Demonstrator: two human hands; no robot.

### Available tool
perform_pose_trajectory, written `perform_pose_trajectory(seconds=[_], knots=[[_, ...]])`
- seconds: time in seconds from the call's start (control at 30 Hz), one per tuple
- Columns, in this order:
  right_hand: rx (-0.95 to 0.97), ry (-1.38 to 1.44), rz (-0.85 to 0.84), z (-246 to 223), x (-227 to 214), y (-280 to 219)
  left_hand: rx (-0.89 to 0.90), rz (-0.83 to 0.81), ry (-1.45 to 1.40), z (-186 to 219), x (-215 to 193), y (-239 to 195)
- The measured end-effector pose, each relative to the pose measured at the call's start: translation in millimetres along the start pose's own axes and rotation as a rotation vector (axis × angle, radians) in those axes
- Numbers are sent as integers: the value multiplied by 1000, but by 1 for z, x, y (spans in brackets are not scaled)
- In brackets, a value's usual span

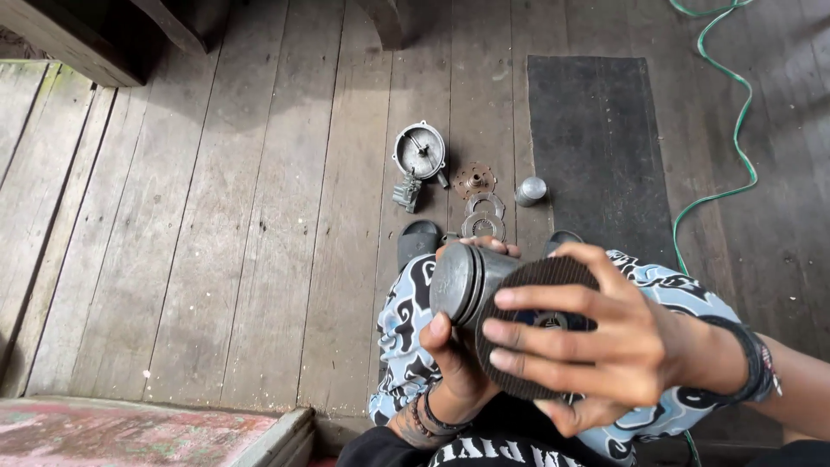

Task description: Inspecting and cleaning a motorcycle piston using a grinding disc while sitting on a wooden floor.

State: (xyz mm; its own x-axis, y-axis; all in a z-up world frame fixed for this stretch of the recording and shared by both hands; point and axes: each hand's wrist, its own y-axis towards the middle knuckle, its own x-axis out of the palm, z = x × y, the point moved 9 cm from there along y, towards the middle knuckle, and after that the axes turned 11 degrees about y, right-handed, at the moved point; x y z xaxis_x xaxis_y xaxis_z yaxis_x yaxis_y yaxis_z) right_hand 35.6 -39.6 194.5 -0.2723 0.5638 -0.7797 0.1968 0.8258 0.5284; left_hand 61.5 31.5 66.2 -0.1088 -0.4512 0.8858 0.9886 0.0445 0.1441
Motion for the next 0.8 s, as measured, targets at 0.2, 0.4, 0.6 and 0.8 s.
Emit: perform_pose_trajectory(seconds=[0.2,0.4,0.6,0.8], knots=[[37,0,77,17,-9,-7,11,41,58,2,-1,1],[146,-19,141,43,-20,-11,-105,36,-61,-23,-22,-14],[23,-57,17,21,-2,-3,-52,10,-2,-4,-1,1],[-9,-75,-9,4,4,-8,29,-4,-12,-1,-2,1]])
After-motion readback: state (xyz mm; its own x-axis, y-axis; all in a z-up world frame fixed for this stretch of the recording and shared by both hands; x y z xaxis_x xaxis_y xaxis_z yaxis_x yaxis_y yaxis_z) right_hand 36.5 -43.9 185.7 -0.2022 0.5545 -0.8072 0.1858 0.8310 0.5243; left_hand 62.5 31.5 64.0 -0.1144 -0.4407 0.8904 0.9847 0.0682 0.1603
